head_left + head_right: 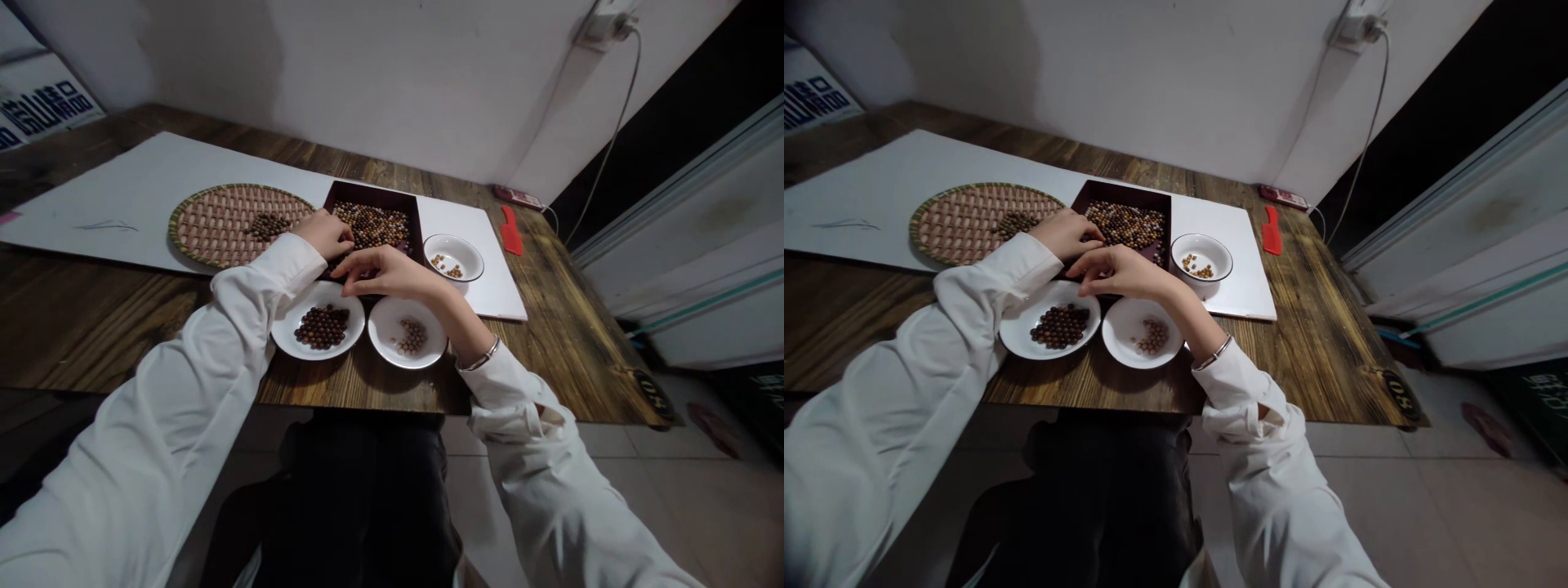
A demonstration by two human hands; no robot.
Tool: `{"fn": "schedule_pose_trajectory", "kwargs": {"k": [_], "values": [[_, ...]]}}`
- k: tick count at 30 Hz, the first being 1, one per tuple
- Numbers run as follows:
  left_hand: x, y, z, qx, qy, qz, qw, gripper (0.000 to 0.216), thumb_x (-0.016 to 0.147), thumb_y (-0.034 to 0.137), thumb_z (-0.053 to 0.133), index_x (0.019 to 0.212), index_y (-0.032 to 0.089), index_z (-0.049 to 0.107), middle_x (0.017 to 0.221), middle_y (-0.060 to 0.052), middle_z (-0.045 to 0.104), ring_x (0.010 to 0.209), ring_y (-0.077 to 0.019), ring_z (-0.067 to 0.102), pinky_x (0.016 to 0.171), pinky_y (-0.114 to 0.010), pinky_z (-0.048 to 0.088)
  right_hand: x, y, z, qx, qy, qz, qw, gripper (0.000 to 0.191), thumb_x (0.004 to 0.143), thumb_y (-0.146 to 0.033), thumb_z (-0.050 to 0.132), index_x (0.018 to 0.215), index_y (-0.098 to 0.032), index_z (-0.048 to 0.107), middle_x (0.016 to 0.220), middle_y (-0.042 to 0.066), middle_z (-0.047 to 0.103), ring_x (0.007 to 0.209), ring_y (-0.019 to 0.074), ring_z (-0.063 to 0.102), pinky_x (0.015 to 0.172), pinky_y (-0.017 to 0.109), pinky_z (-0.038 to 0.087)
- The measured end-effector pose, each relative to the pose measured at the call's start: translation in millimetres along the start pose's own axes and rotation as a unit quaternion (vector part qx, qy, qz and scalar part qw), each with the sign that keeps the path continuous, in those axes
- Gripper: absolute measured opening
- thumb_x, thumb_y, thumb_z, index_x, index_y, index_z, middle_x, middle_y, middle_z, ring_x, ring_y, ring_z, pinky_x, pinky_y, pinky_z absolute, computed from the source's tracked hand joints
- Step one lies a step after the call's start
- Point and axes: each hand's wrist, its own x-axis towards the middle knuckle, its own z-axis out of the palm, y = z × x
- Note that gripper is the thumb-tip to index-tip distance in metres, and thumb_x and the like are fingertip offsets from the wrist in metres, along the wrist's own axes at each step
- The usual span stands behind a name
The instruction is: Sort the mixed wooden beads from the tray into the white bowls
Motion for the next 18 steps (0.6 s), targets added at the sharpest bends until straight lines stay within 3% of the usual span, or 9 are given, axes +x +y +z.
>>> {"fn": "schedule_pose_trajectory", "kwargs": {"k": [5,12,18], "values": [[-1,1,1,0.004,0.009,-0.006,1.0,0.038,0.092,0.038,0.049,0.117,0.027,0.074,0.112,-0.003,0.073,0.119,-0.0248,0.056,0.101,-0.033,0.041,-2,-7,1,0.0,-0.003,0.023,1.0,0.025,0.098,-0.027,0.055,0.109,-0.01,0.07,0.086,0.005,0.076,0.09,0.0148,0.067,0.087,0.029,0.05],[0,2,3,0.0,0.017,-0.005,1.0,0.038,0.092,0.038,0.049,0.118,0.026,0.074,0.116,-0.004,0.072,0.12,-0.026,0.056,0.104,-0.035,0.04,-2,-15,0,0.024,-0.076,0.05,0.996,0.019,0.097,-0.022,0.056,0.094,-0.012,0.072,0.088,0.005,0.078,0.087,0.0126,0.069,0.092,0.028,0.049],[0,2,2,0.008,0.014,0.001,1.0,0.039,0.092,0.038,0.049,0.12,0.025,0.073,0.118,-0.005,0.072,0.122,-0.0265,0.055,0.104,-0.035,0.04,-4,-21,-1,0.023,-0.101,0.056,0.993,0.021,0.096,-0.026,0.059,0.087,-0.013,0.073,0.085,0.004,0.078,0.085,0.0126,0.068,0.09,0.027,0.048]]}}
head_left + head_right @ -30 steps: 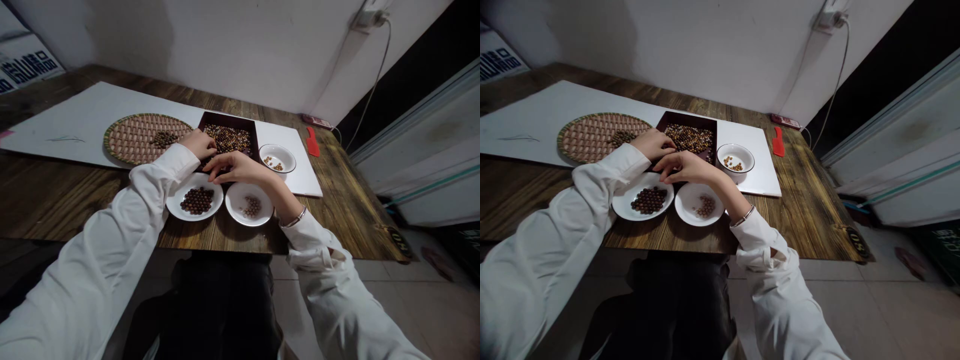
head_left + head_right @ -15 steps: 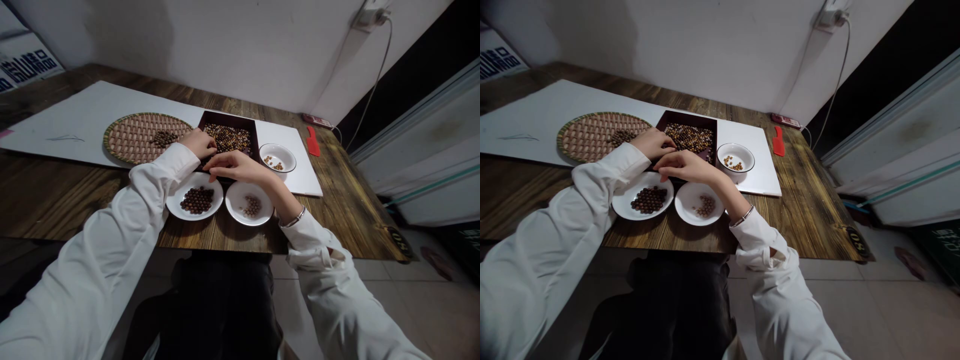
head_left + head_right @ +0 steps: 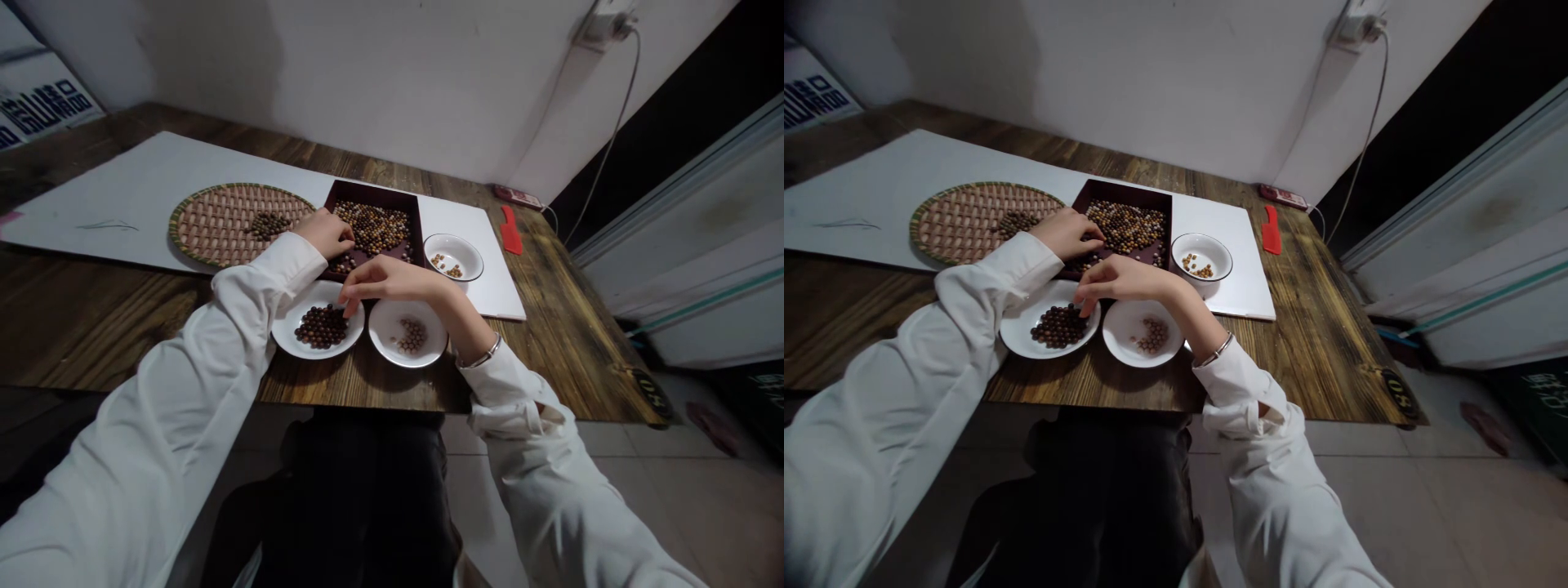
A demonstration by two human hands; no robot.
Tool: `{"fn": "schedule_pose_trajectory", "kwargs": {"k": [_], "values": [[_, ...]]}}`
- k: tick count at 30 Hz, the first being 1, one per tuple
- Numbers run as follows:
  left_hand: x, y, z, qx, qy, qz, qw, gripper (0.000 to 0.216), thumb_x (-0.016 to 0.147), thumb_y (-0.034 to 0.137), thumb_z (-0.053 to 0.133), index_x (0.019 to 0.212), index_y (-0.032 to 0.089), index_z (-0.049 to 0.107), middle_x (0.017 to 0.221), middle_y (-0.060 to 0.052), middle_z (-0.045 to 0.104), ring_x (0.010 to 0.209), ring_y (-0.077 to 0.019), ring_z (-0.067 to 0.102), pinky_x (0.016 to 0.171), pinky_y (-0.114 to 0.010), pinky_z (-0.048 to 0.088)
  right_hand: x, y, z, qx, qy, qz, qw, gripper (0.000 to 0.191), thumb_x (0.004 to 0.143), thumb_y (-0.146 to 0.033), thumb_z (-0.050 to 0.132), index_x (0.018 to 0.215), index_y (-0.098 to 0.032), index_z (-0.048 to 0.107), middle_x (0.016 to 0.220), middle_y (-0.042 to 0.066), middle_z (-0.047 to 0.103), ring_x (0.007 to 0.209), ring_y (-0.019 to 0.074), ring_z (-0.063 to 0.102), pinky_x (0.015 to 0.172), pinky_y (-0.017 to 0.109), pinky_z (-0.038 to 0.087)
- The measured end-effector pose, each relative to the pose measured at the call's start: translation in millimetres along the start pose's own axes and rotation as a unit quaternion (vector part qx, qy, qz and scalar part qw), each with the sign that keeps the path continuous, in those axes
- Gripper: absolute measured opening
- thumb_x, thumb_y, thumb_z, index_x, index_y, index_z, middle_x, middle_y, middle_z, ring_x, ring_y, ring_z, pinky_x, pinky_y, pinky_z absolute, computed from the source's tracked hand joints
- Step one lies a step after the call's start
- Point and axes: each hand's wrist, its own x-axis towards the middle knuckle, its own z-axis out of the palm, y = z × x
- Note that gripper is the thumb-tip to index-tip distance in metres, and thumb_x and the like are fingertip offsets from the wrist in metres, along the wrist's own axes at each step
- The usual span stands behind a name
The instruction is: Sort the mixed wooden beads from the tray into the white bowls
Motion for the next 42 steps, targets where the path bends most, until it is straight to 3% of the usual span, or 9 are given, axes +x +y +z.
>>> {"fn": "schedule_pose_trajectory", "kwargs": {"k": [13,28,33,37,42], "values": [[1,-3,-1,-0.013,-0.023,0.008,1.0,0.043,0.092,0.04,0.047,0.123,0.024,0.072,0.121,-0.006,0.071,0.121,-0.0263,0.055,0.104,-0.034,0.039,4,6,2,0.039,0.006,0.028,0.999,0.023,0.095,-0.034,0.061,0.094,-0.013,0.07,0.087,0.005,0.077,0.088,0.0148,0.07,0.089,0.029,0.049],[2,-5,3,-0.023,0.005,0.005,1.0,0.039,0.092,0.039,0.048,0.117,0.027,0.074,0.115,-0.003,0.072,0.119,-0.0242,0.056,0.105,-0.033,0.039,3,9,-3,0.131,0.038,0.003,0.991,0.021,0.092,-0.034,0.066,0.098,-0.014,0.07,0.089,0.005,0.077,0.1,0.0178,0.069,0.102,0.035,0.046],[-1,-1,-3,-0.011,-0.011,0.003,1.0,0.043,0.091,0.039,0.046,0.12,0.024,0.073,0.118,-0.007,0.071,0.122,-0.0284,0.055,0.102,-0.036,0.041,3,9,-6,0.11,0.105,0.012,0.988,0.012,0.093,-0.028,0.064,0.089,-0.018,0.069,0.099,0.004,0.073,0.105,0.0178,0.065,0.098,0.03,0.048],[-2,1,-2,-0.002,0.003,-0.006,1.0,0.041,0.09,0.038,0.048,0.119,0.025,0.074,0.117,-0.006,0.072,0.121,-0.0276,0.056,0.102,-0.035,0.042,10,22,-5,0.041,0.152,0.033,0.987,0.017,0.095,-0.029,0.06,0.099,-0.014,0.068,0.104,0.007,0.071,0.101,0.0187,0.064,0.096,0.034,0.049],[-1,0,0,0.002,0.006,0.0,1.0,0.04,0.09,0.038,0.049,0.118,0.027,0.074,0.115,-0.004,0.073,0.119,-0.0261,0.057,0.101,-0.034,0.042,18,34,-5,-0.056,0.12,0.034,0.991,0.03,0.094,-0.034,0.063,0.111,-0.011,0.07,0.12,0.013,0.07,0.111,0.0214,0.063,0.103,0.036,0.045]]}}
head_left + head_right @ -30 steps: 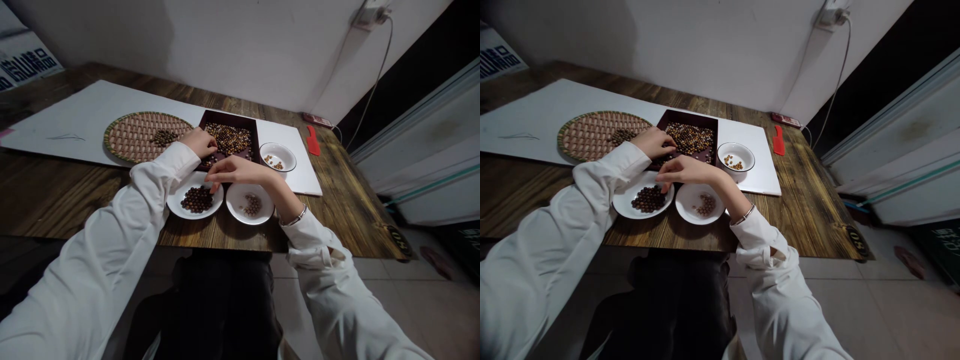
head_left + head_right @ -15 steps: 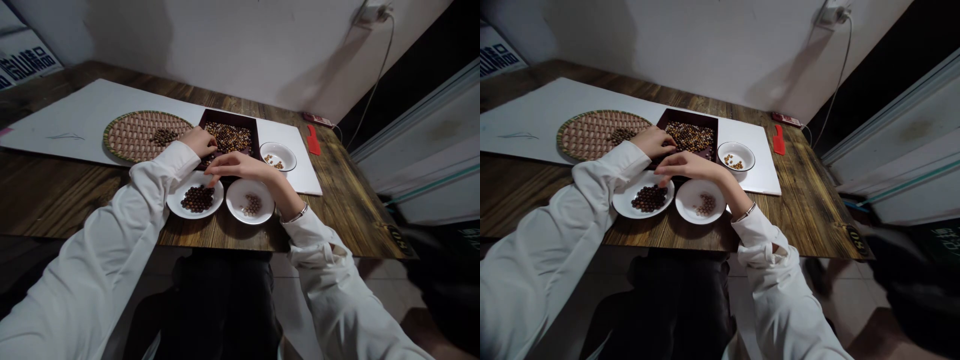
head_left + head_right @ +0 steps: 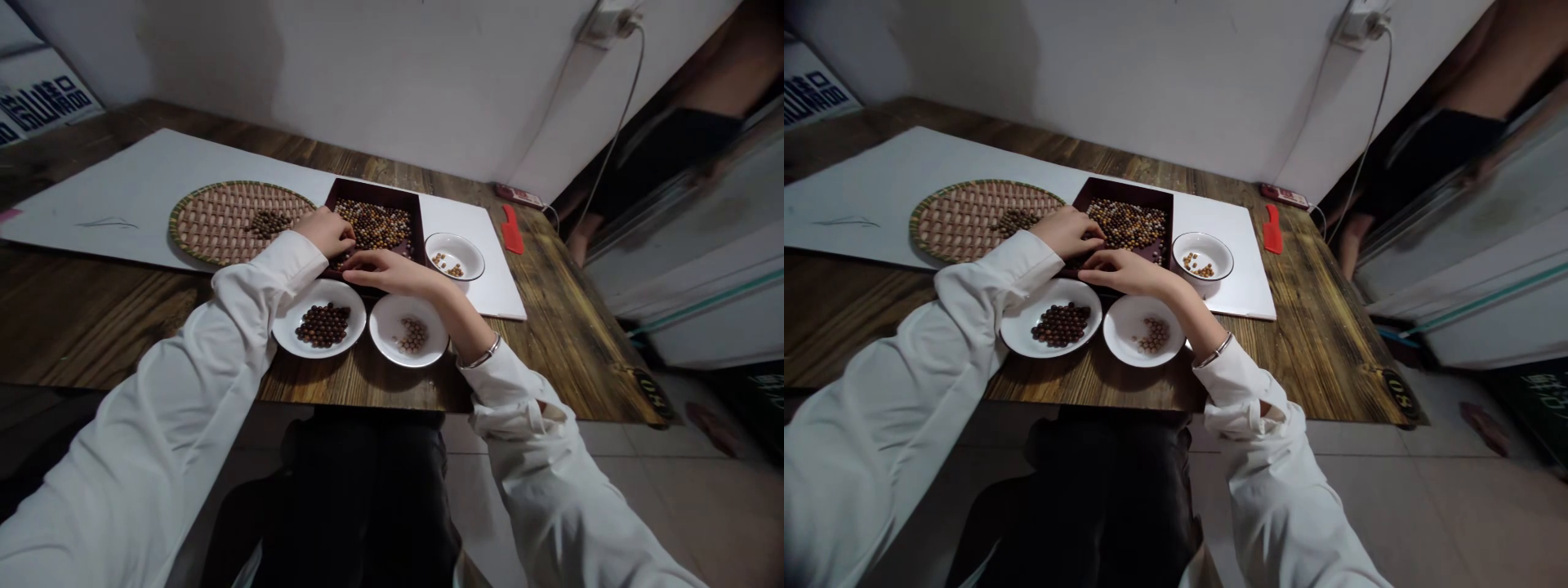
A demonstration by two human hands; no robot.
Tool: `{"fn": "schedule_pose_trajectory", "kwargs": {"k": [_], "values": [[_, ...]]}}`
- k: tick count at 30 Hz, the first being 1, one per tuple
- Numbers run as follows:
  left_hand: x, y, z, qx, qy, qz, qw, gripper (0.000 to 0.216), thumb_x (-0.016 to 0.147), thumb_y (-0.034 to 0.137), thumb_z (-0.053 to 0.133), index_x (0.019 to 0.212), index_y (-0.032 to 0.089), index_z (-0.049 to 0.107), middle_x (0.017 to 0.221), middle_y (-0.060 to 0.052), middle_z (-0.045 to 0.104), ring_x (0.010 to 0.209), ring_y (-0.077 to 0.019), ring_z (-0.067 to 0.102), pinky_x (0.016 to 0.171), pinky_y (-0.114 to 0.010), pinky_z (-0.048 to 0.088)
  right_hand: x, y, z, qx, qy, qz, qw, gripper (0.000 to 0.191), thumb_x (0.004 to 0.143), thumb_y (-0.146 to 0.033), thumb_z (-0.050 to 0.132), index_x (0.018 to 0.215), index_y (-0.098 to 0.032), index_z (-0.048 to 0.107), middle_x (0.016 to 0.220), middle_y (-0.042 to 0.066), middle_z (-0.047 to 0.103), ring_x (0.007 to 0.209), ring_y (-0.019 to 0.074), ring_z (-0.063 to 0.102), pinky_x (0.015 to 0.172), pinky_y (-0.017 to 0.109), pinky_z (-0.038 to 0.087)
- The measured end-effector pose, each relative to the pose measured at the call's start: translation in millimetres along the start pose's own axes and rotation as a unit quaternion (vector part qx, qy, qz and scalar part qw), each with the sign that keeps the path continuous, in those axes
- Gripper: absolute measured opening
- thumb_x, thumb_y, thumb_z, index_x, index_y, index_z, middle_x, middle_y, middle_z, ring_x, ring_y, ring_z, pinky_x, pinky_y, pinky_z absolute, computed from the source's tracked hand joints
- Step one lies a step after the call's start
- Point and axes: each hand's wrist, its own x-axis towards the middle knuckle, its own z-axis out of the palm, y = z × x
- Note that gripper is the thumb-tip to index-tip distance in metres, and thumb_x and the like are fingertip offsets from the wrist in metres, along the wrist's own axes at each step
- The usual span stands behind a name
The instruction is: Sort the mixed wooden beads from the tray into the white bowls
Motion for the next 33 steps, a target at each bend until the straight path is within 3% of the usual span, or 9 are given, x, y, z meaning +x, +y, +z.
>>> {"fn": "schedule_pose_trajectory", "kwargs": {"k": [5,14,20,33], "values": [[0.8,-1.4,2.0,-0.008,0.006,0.0,1.0,0.04,0.091,0.038,0.048,0.118,0.027,0.074,0.117,-0.005,0.072,0.119,-0.0261,0.057,0.103,-0.036,0.041,-0.5,0.1,-2.7,-0.017,-0.025,-0.001,1.0,0.034,0.095,-0.038,0.061,0.113,-0.011,0.071,0.117,0.011,0.072,0.107,0.0212,0.064,0.1,0.036,0.046],[-0.2,-0.2,0.6,0.002,0.004,-0.002,1.0,0.04,0.091,0.039,0.048,0.119,0.026,0.074,0.117,-0.004,0.072,0.12,-0.026,0.056,0.103,-0.035,0.041,-1.6,4.0,-5.7,-0.032,0.005,0.036,0.999,0.034,0.099,-0.039,0.051,0.105,-0.012,0.071,0.101,0.006,0.073,0.094,0.0185,0.062,0.09,0.032,0.048],[1.5,-2.6,2.0,-0.005,0.004,0.005,1.0,0.039,0.09,0.039,0.049,0.118,0.027,0.074,0.115,-0.004,0.073,0.12,-0.0259,0.056,0.103,-0.035,0.04,-1.7,4.4,-6.6,0.014,0.019,0.043,0.999,0.026,0.097,-0.024,0.05,0.099,-0.012,0.073,0.108,0.007,0.074,0.101,0.0174,0.064,0.097,0.031,0.047],[-0.2,-0.3,-0.9,-0.017,-0.004,0.0,1.0,0.038,0.091,0.037,0.051,0.118,0.025,0.074,0.117,-0.005,0.073,0.12,-0.0268,0.056,0.103,-0.035,0.04,-0.8,7.7,-8.1,0.01,0.019,0.048,0.999,0.019,0.094,-0.019,0.055,0.096,-0.013,0.073,0.106,0.008,0.074,0.098,0.0172,0.065,0.097,0.034,0.048]]}}
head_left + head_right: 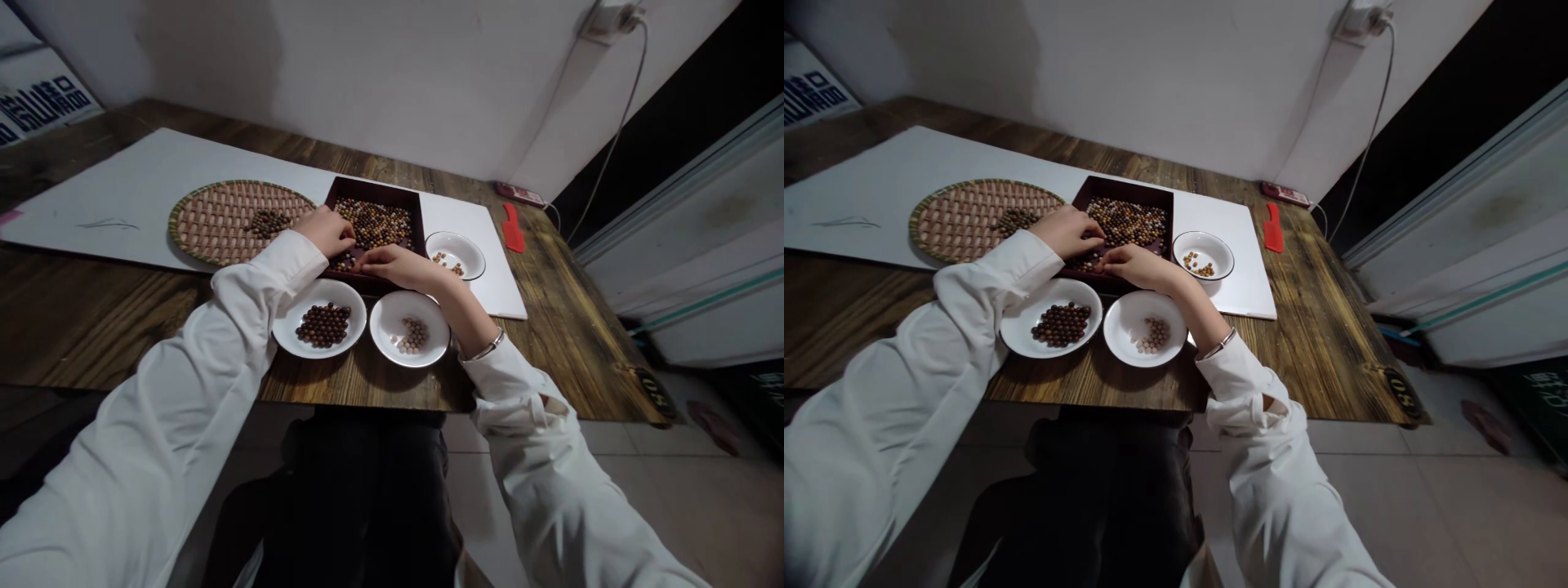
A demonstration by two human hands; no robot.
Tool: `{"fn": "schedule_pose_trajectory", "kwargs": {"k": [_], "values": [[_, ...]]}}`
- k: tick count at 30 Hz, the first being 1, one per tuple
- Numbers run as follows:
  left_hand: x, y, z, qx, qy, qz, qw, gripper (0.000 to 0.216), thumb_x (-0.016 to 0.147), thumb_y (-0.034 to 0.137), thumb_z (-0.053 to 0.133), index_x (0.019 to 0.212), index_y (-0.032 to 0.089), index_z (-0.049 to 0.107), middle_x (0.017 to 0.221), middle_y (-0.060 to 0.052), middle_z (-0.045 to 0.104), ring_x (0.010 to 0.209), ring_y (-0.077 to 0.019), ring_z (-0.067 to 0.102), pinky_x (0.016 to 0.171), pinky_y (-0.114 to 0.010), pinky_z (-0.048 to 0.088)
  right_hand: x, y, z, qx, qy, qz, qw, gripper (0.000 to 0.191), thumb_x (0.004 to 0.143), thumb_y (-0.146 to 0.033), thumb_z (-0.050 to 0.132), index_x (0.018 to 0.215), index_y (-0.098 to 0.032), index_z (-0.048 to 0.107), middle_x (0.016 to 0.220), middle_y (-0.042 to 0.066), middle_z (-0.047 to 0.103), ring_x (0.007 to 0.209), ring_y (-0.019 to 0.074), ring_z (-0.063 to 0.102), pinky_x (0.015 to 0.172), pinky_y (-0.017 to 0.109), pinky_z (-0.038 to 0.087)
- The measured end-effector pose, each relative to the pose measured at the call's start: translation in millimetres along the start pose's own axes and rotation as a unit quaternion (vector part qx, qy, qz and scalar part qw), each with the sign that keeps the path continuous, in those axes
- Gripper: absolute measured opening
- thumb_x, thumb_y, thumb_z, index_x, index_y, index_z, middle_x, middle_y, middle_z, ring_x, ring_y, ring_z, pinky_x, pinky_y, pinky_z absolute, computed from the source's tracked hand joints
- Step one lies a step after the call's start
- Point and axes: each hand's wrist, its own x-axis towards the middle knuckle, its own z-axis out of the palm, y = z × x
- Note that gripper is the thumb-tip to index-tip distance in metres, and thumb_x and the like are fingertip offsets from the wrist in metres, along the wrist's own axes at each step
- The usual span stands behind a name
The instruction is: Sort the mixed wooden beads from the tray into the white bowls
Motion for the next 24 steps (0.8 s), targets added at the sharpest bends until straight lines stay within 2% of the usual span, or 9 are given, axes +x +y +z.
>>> {"fn": "schedule_pose_trajectory", "kwargs": {"k": [10,24], "values": [[1.2,-1.9,2.4,-0.007,0.004,0.001,1.0,0.039,0.092,0.039,0.049,0.118,0.025,0.074,0.118,-0.006,0.072,0.122,-0.0276,0.055,0.107,-0.037,0.038,-1.5,-1.3,0.3,-0.033,0.007,0.022,0.999,0.027,0.094,-0.032,0.054,0.087,-0.013,0.071,0.081,0.003,0.068,0.076,0.0145,0.057,0.077,0.029,0.045],[2.9,-2.5,3.6,0.018,0.01,0.003,1.0,0.039,0.091,0.04,0.049,0.118,0.026,0.074,0.116,-0.005,0.072,0.117,-0.0251,0.057,0.105,-0.035,0.039,2.2,3.2,0.2,0.03,0.004,0.007,1.0,0.012,0.085,-0.021,0.06,0.08,-0.015,0.069,0.087,0.003,0.071,0.087,0.0162,0.061,0.086,0.031,0.047]]}}
